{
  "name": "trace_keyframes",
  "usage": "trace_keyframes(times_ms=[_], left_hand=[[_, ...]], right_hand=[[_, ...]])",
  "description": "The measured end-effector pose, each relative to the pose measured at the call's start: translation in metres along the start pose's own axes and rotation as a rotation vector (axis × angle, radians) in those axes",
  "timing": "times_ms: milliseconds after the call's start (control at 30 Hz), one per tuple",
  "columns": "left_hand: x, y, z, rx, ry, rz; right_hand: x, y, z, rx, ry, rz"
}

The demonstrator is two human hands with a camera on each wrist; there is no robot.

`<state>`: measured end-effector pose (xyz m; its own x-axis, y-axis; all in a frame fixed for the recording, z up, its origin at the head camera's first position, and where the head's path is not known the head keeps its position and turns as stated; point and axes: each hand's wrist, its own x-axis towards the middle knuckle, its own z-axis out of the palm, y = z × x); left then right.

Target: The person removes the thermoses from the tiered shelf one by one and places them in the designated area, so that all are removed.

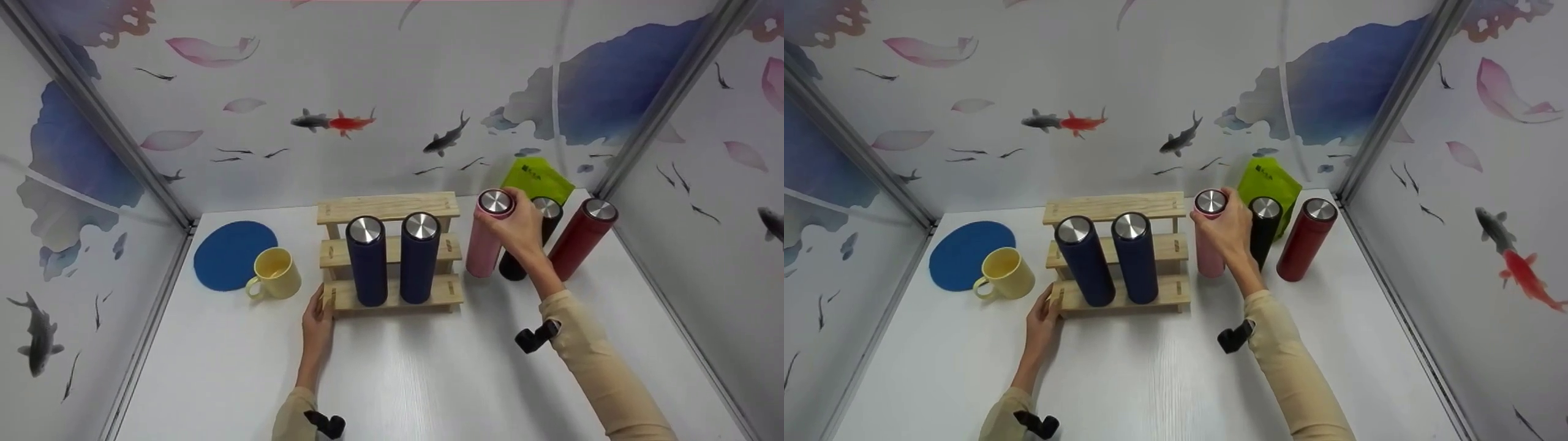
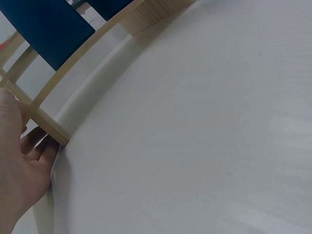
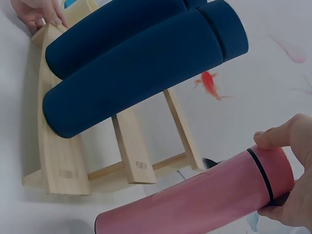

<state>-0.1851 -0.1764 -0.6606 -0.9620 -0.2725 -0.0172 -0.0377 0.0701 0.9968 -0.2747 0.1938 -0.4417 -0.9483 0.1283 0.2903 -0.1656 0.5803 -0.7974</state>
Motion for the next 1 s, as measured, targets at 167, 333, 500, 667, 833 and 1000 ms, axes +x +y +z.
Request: trace_keyframes(times_ms=[167,333,500,667,833,1000], left_hand=[[-0.001,0.002,0.001,0.005,0.002,-0.002],[-0.002,0.004,0.001,-0.003,0.0,0.0],[-0.002,0.003,0.0,-0.009,-0.007,0.002],[-0.002,0.002,0.0,0.004,0.0,0.0],[-0.001,0.0,0.0,0.016,0.003,0.008],[0.0,0.0,0.0,0.011,-0.004,0.004]], right_hand=[[-0.002,0.009,0.007,-0.016,0.022,0.007],[-0.004,0.017,0.012,-0.021,0.043,0.034],[-0.006,0.025,0.017,-0.009,0.056,0.046],[-0.007,0.034,0.018,0.005,0.083,0.038],[-0.006,0.04,0.018,0.004,0.09,0.05],[-0.004,0.039,0.017,-0.029,0.052,0.046]])
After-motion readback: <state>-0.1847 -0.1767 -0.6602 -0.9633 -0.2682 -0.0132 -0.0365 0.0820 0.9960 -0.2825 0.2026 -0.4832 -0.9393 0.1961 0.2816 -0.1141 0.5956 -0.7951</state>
